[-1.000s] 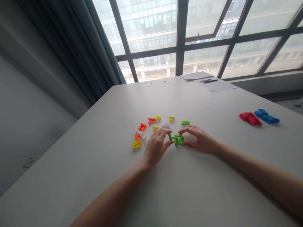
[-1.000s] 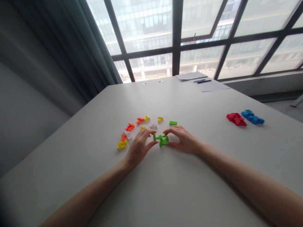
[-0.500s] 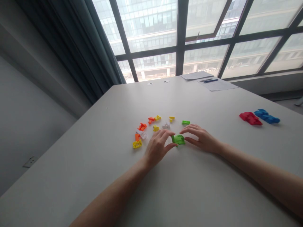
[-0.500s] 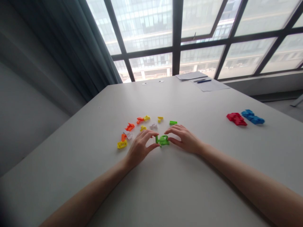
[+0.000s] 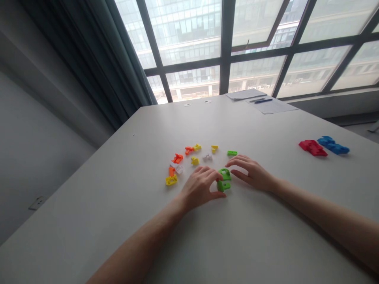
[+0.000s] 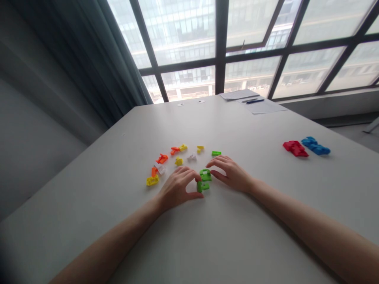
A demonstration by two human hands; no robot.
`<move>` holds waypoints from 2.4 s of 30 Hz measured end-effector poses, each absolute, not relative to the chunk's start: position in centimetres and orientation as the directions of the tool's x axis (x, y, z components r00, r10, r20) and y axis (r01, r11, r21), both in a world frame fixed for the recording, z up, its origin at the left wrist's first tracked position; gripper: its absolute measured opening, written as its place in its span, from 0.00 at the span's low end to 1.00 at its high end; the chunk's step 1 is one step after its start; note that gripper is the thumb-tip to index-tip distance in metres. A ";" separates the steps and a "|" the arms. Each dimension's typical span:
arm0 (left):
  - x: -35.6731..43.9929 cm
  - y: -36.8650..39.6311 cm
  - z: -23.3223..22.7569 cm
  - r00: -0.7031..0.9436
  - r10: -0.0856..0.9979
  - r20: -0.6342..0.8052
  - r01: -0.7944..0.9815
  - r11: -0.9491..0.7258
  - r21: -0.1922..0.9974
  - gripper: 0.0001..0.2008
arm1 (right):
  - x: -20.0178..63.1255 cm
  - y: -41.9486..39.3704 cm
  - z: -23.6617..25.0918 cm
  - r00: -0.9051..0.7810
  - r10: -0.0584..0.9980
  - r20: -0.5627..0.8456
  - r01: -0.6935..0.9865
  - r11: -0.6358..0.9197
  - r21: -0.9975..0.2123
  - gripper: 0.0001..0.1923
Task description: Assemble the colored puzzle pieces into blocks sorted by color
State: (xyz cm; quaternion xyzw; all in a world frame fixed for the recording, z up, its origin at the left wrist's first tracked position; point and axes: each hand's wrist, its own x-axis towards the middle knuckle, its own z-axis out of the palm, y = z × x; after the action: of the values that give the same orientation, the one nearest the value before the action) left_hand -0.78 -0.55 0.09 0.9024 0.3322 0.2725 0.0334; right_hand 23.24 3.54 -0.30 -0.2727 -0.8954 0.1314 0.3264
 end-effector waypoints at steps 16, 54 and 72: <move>-0.9 -0.2 -0.3 0.541 0.744 0.393 0.655 -0.665 0.358 0.22 | 23.1 3.6 -0.4 -0.724 0.537 0.432 0.393 0.837 -0.381 0.13; -0.9 -0.9 0.5 0.580 0.474 0.663 0.572 -0.816 0.083 0.15 | 21.7 1.7 0.6 -0.624 0.574 0.531 0.292 0.801 -0.523 0.06; -1.0 -0.5 0.0 0.509 0.615 0.602 0.614 -0.750 0.246 0.12 | 21.6 1.8 0.5 -0.562 0.634 0.531 0.353 0.764 -0.540 0.09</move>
State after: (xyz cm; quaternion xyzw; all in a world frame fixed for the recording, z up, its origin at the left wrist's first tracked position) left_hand -0.98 -0.48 0.03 0.8687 0.3537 0.3468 0.0003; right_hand 21.60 1.84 0.46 -0.2859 -0.8631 0.1898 0.3705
